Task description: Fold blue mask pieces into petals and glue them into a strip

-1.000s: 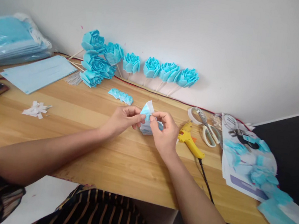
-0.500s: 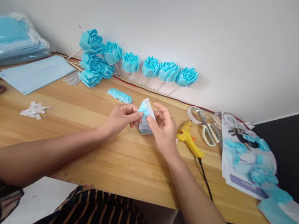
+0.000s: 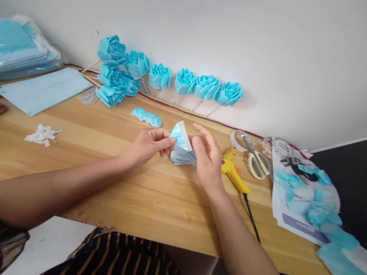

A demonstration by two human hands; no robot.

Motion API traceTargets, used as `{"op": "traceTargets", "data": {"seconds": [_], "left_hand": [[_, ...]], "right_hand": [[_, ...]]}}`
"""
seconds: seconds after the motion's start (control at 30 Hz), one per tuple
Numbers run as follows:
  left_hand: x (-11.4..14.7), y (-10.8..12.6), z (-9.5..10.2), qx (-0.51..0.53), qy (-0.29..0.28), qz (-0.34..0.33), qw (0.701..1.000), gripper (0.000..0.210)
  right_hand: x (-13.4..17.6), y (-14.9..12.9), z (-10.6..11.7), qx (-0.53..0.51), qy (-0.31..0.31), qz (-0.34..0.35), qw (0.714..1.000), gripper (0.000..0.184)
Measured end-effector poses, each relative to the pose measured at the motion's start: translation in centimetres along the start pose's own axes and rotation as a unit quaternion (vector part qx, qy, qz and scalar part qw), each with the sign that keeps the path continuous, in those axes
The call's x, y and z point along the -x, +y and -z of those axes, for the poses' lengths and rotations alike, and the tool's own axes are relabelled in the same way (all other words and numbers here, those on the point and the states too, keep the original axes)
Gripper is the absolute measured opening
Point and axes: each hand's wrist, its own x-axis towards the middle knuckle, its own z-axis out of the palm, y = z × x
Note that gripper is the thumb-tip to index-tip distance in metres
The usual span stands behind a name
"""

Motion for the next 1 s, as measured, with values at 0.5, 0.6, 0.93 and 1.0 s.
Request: {"op": "traceTargets", "data": {"seconds": [0.5, 0.6, 0.93, 1.0], "left_hand": [[-0.05, -0.06, 0.11, 0.017, -0.009, 0.010, 1.000, 0.031], [0.00, 0.06, 0.05, -0.003, -0.027, 0.015, 1.000, 0.032], [-0.15, -0.19, 0.10, 0.029, -0.020, 0.018, 0.999, 0.030], [-0.30, -0.22, 0.19, 0.052, -0.013, 0.017, 0.998, 0.029]], "right_hand": [[-0.02, -0.36, -0.27, -0.032, -0.067, -0.013, 0.997, 0.049], [-0.10, -0.53, -0.22, -0.057, -0.073, -0.028, 0.995, 0.053], [0.09, -0.44, -0.41, -0.038, -0.063, -0.039, 0.997, 0.058], [0.08, -0.49, -0.36, -0.036, -0.074, -0.047, 0.995, 0.060]]}}
